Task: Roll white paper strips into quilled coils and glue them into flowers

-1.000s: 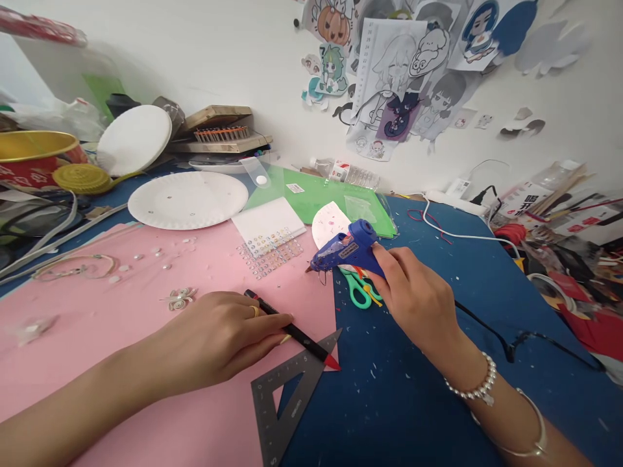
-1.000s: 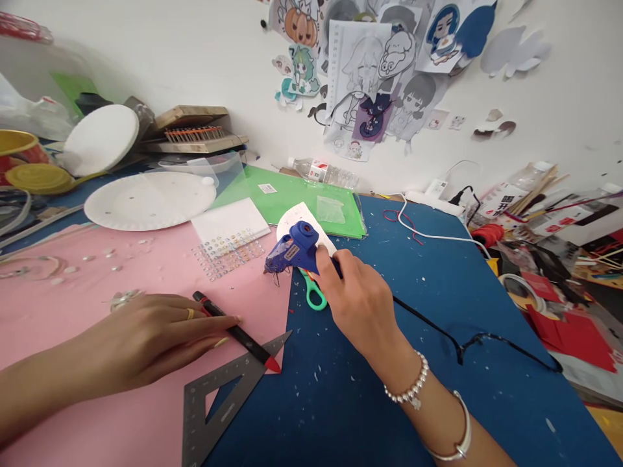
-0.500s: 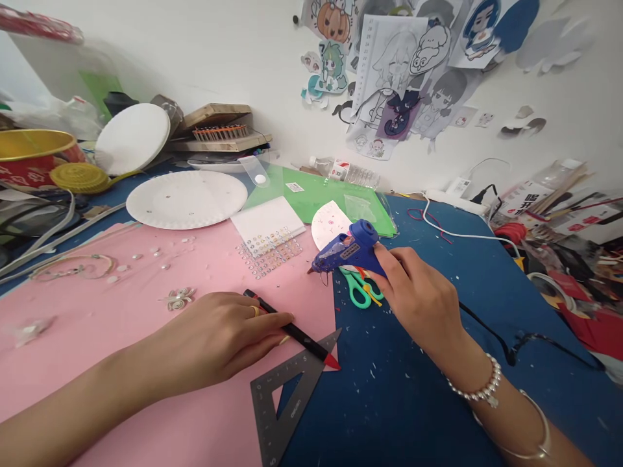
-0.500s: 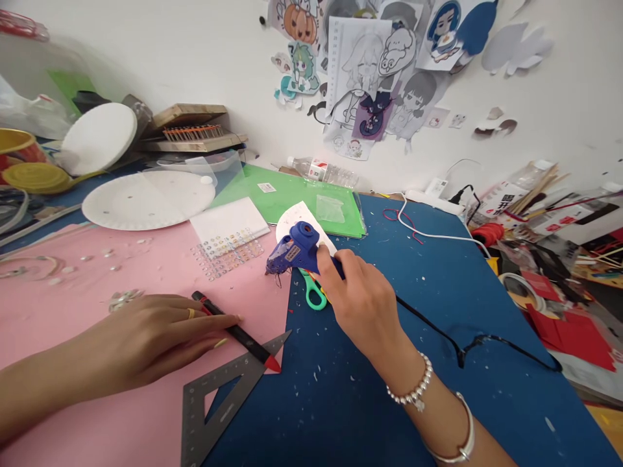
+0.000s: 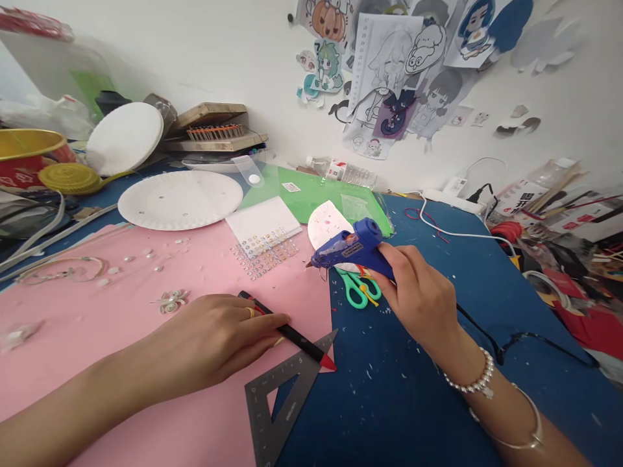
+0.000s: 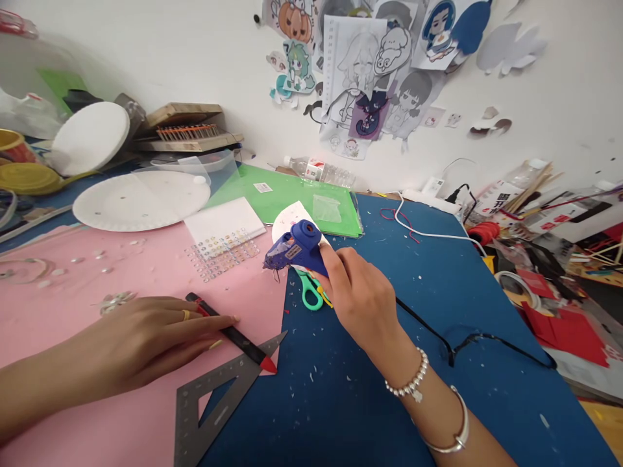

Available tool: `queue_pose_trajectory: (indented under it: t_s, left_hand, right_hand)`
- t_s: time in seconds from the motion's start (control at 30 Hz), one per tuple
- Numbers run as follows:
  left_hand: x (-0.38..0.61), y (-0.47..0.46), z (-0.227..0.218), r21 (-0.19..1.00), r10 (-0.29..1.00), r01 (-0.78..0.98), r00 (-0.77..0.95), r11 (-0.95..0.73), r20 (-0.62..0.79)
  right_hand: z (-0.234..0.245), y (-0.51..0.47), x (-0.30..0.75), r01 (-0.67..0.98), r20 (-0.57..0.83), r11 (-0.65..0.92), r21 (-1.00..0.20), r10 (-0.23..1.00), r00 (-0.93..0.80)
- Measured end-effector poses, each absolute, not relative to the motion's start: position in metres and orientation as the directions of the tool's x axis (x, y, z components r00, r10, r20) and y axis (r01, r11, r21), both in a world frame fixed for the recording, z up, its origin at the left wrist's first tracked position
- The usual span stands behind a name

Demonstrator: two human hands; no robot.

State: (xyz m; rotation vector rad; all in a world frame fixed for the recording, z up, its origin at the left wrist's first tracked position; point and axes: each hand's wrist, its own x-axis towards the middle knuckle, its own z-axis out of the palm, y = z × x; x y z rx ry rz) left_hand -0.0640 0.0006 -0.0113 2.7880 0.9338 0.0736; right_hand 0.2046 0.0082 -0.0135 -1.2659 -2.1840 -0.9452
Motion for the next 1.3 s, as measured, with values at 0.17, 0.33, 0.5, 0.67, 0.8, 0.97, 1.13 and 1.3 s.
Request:
queue_pose_trajectory:
  t_s: [0.17,0.33,0.5,0.67,0.8,0.97,1.13,1.3]
  left_hand:
    - [-0.066,0.001,-0.015,0.209,0.59,0.572,0.807,-0.793,0.032]
    - [-0.067,0.001,-0.018,0.205,0.594,0.576,0.804,-0.791,0.032]
    - [-0.067,0.001,-0.02,0.192,0.579,0.558,0.811,-0.807,0.08]
    - [-0.065,0.001,-0.016,0.195,0.576,0.556,0.815,-0.808,0.064]
    - [-0.062,0.0,-0.01,0.218,0.599,0.582,0.801,-0.784,0.015]
    - [-0.062,-0.001,-0.008,0.222,0.617,0.601,0.787,-0.768,0.007]
    - [-0.065,0.002,-0.012,0.226,0.59,0.575,0.808,-0.786,-0.005]
    - [-0.066,0.001,-0.013,0.224,0.6,0.585,0.8,-0.78,0.0]
  right_hand:
    - [-0.017,0.01,0.203,0.87,0.658,0.364,0.332,0.571,-0.491]
    - [-0.017,0.01,0.203,0.867,0.638,0.372,0.332,0.588,-0.497]
    - [-0.015,0.009,0.204,0.859,0.627,0.379,0.345,0.588,-0.511]
    - [-0.013,0.008,0.207,0.852,0.621,0.378,0.363,0.584,-0.523]
    - [-0.012,0.008,0.208,0.883,0.654,0.357,0.303,0.596,-0.465]
    - [-0.009,0.007,0.214,0.895,0.662,0.342,0.286,0.606,-0.442]
    - [-0.005,0.007,0.223,0.887,0.663,0.335,0.319,0.589,-0.461]
    - [-0.003,0.009,0.229,0.853,0.64,0.368,0.37,0.565,-0.522]
